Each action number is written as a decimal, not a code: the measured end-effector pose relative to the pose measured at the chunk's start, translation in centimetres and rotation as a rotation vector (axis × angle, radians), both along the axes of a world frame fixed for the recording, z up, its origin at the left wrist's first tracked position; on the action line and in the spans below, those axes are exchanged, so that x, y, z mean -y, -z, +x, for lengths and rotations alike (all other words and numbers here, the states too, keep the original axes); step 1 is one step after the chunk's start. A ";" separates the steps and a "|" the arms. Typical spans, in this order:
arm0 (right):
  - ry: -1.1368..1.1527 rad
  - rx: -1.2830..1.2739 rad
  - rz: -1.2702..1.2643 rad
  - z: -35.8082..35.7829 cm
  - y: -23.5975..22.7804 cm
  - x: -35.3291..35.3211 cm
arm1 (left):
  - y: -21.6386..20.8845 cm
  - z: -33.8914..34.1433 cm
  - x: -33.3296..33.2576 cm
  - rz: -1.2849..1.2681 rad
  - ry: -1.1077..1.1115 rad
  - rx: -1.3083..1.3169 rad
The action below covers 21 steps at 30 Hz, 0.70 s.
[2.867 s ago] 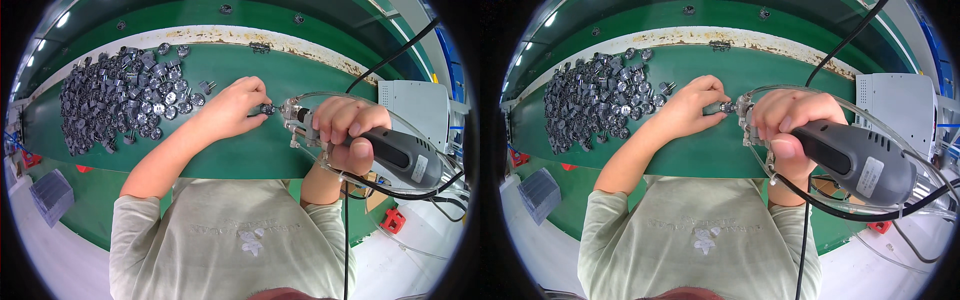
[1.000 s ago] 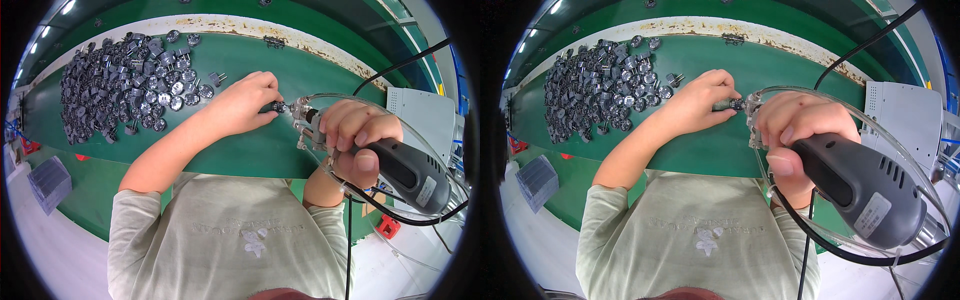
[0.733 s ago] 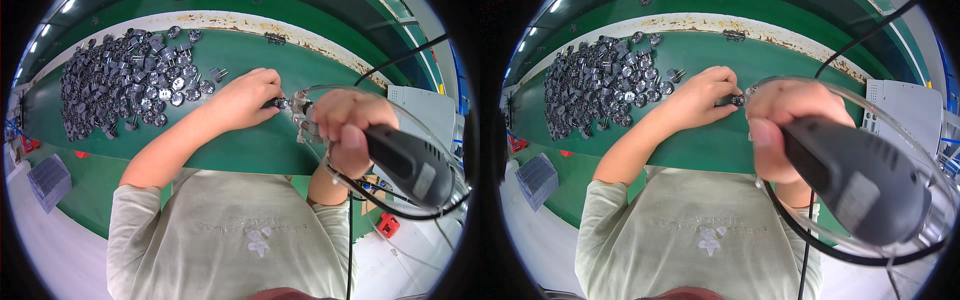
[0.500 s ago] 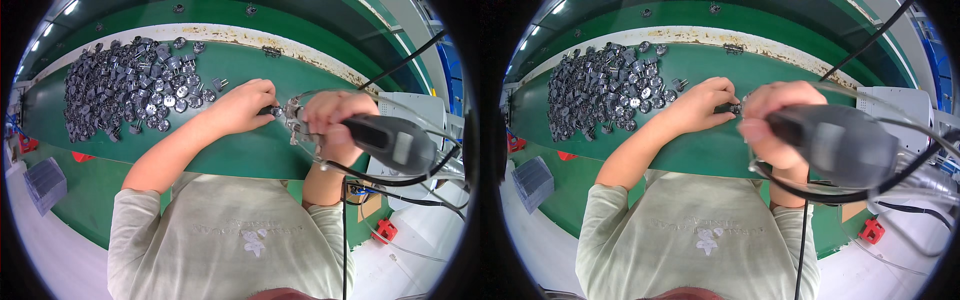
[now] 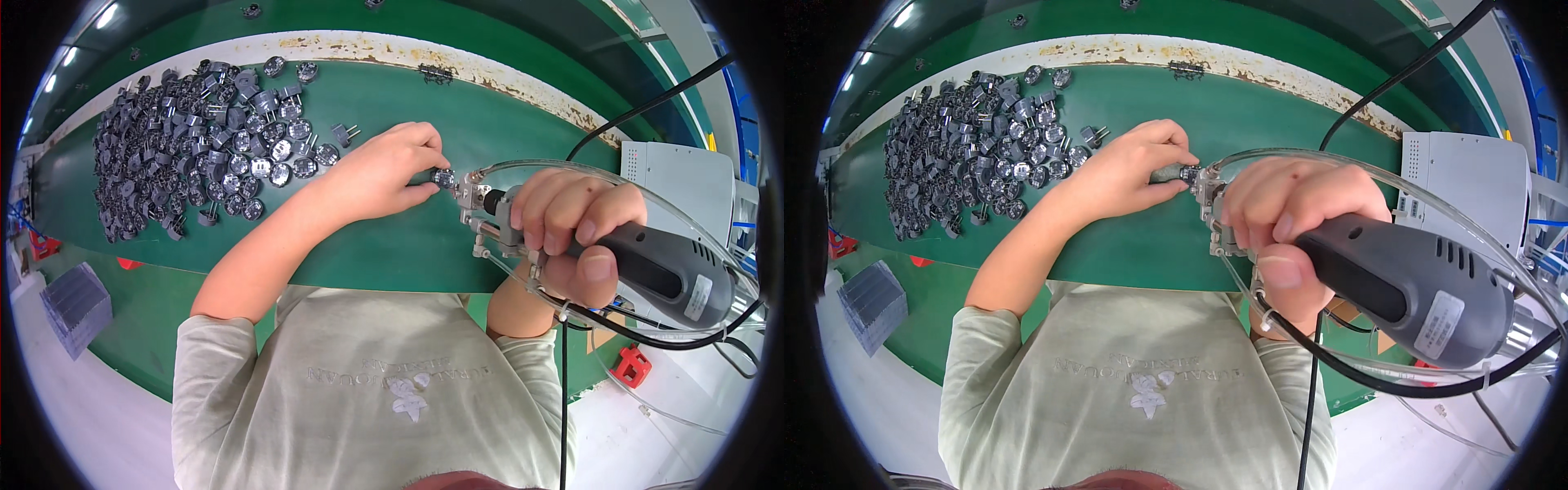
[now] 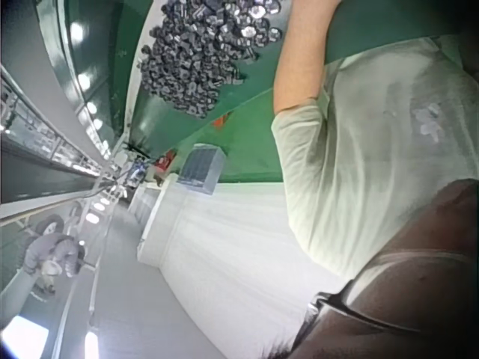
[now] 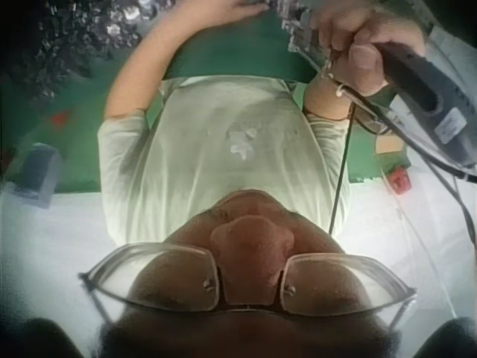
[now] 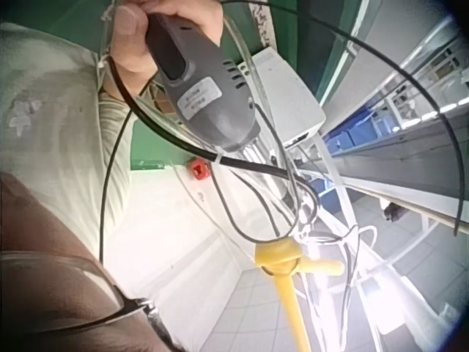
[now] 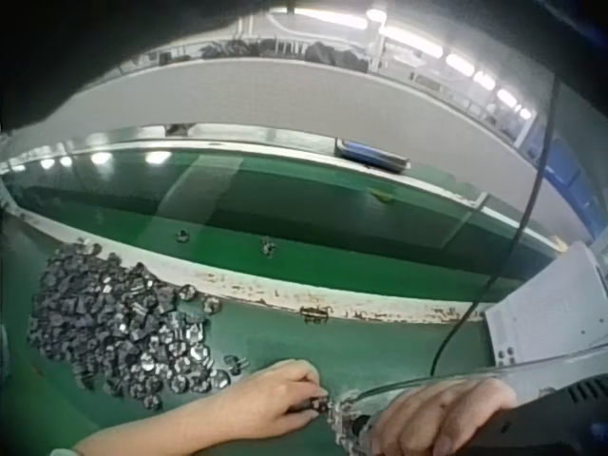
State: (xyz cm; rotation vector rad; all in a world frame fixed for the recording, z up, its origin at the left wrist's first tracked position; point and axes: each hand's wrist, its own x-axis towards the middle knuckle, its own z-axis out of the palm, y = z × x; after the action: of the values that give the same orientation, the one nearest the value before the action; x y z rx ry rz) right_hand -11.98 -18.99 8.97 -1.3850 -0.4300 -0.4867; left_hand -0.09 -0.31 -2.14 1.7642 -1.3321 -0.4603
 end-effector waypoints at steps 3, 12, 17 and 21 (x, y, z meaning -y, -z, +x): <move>0.011 -0.007 -0.051 0.1 0.0 -0.1 | -0.1 0.0 0.0 -0.009 0.002 -0.004; 0.057 -0.029 -0.080 0.2 -0.1 -0.9 | -0.2 0.0 0.1 -0.011 -0.001 -0.021; -0.013 -0.026 -0.124 0.3 0.1 -1.2 | 0.1 -0.1 0.1 -0.025 -0.006 0.008; 0.055 -0.097 -0.280 0.9 -0.6 -1.9 | 0.0 0.2 0.1 -0.054 0.024 0.017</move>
State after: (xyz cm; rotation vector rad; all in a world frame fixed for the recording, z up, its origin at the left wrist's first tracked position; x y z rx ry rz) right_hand -11.12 -17.09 9.57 -1.6874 -0.3924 -0.4124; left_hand 0.06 -0.45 -2.09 1.7126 -1.3670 -0.4198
